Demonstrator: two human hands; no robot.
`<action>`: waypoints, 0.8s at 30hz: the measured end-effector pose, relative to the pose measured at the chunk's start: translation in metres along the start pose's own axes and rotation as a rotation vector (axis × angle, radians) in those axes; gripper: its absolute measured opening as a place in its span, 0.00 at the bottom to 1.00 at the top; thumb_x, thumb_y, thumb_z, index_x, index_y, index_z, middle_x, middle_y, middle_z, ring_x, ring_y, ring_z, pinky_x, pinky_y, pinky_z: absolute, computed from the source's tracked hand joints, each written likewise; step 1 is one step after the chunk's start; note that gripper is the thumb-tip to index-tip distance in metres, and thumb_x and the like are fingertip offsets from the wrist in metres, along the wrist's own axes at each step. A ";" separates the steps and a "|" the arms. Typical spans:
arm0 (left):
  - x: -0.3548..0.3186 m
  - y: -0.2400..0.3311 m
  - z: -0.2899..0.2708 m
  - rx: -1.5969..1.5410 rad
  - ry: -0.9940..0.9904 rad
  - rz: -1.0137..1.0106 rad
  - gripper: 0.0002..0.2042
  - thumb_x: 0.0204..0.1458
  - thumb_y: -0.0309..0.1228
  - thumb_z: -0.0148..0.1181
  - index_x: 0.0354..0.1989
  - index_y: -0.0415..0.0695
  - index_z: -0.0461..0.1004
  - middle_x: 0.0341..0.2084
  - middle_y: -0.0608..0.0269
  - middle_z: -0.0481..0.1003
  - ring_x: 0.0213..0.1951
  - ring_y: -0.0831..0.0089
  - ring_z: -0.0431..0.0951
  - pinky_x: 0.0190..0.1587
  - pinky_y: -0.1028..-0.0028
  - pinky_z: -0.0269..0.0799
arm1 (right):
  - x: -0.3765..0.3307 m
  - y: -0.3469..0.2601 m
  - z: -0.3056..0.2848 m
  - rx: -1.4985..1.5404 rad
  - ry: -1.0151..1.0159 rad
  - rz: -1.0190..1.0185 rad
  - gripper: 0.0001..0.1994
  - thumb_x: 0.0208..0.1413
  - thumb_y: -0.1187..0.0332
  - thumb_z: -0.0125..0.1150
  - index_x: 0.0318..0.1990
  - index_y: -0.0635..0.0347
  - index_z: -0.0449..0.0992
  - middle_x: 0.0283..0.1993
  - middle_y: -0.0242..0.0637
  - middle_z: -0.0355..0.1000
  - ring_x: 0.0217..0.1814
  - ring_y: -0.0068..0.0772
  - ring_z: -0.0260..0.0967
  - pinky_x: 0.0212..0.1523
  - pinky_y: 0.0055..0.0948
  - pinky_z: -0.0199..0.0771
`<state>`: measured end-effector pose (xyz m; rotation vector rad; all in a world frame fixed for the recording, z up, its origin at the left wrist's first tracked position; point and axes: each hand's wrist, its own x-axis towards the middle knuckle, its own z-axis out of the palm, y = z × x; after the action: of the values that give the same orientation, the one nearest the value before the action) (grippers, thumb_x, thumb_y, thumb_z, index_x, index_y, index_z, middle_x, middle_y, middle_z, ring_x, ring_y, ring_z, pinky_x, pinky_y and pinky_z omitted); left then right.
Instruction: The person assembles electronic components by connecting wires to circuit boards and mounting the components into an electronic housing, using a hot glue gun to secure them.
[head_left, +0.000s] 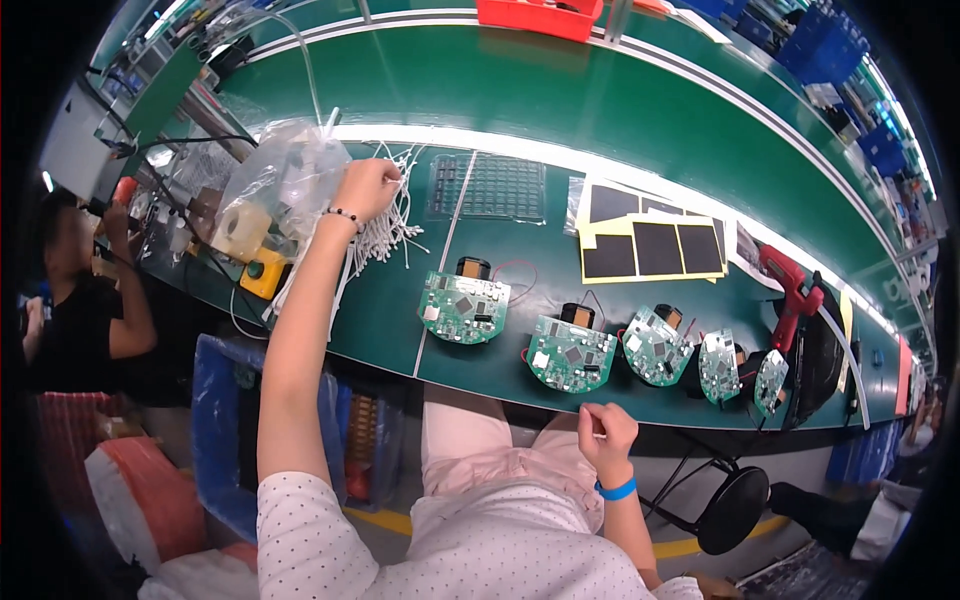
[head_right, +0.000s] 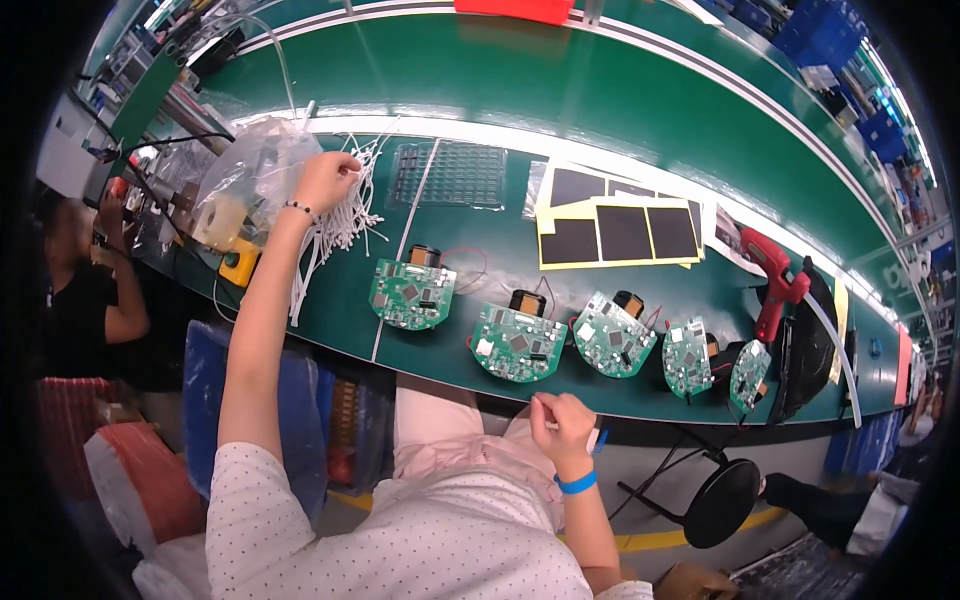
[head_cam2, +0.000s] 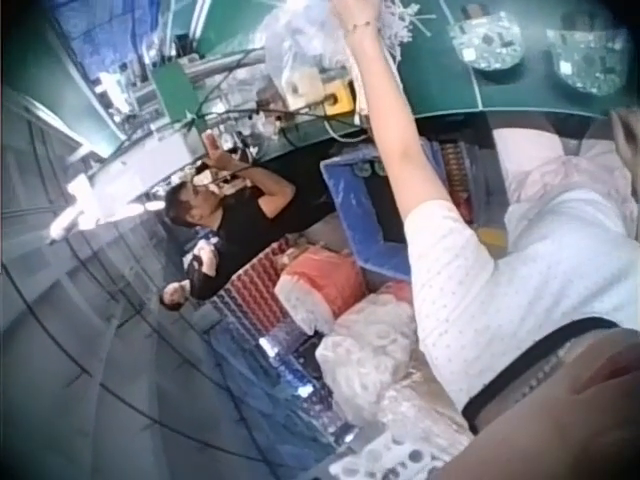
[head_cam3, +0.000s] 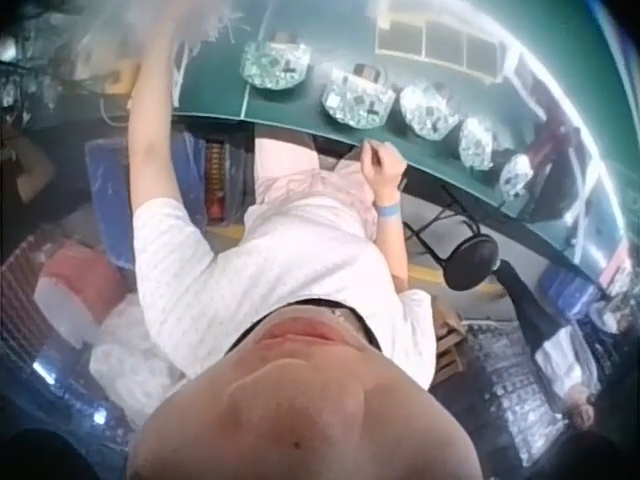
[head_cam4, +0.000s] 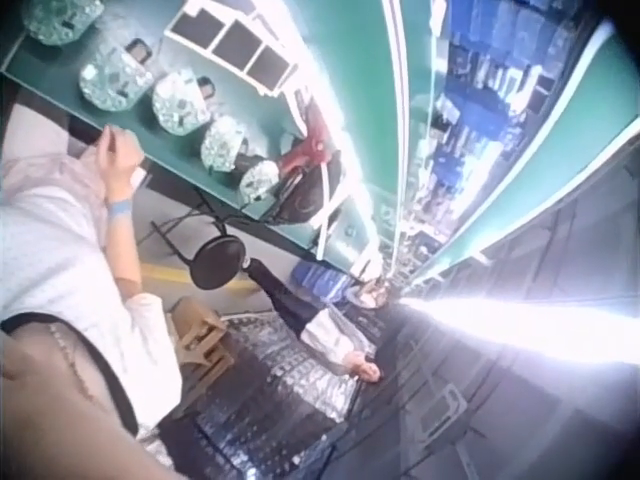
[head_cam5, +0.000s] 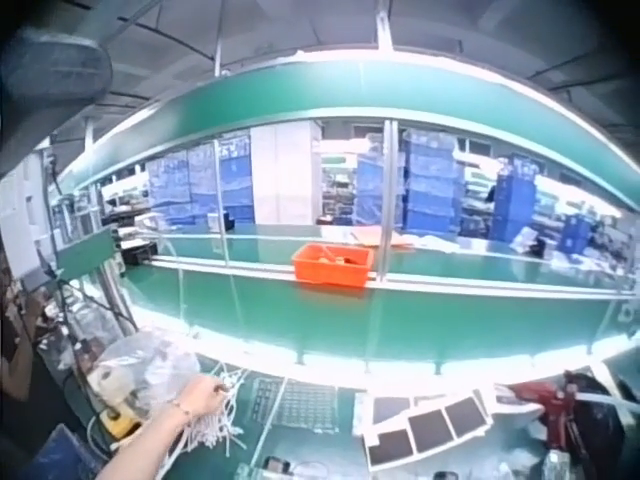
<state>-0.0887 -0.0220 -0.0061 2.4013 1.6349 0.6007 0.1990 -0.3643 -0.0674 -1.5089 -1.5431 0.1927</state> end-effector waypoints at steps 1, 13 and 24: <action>0.005 0.007 0.008 -0.024 -0.025 0.072 0.05 0.37 0.24 0.55 0.25 0.40 0.75 0.26 0.51 0.74 0.32 0.56 0.73 0.38 0.65 0.68 | 0.001 0.001 0.001 -0.012 -0.008 0.003 0.05 0.37 0.79 0.60 0.22 0.60 0.71 0.12 0.31 0.58 0.10 0.25 0.55 0.12 0.22 0.51; 0.048 0.001 0.073 0.145 -0.019 0.314 0.04 0.37 0.22 0.58 0.24 0.41 0.74 0.32 0.56 0.70 0.39 0.59 0.69 0.42 0.67 0.66 | 0.011 0.007 0.005 0.007 0.099 0.031 0.05 0.37 0.74 0.61 0.18 0.57 0.70 0.13 0.31 0.60 0.13 0.30 0.60 0.13 0.27 0.57; 0.055 0.013 0.071 0.154 -0.053 0.373 0.04 0.37 0.23 0.60 0.24 0.38 0.73 0.32 0.55 0.70 0.38 0.59 0.71 0.41 0.69 0.66 | 0.004 0.012 0.003 0.043 0.142 0.009 0.06 0.37 0.74 0.60 0.16 0.57 0.68 0.13 0.31 0.60 0.13 0.30 0.59 0.13 0.27 0.57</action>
<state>-0.0307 0.0293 -0.0526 2.8358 1.2606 0.4729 0.2064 -0.3568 -0.0752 -1.4642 -1.4113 0.1210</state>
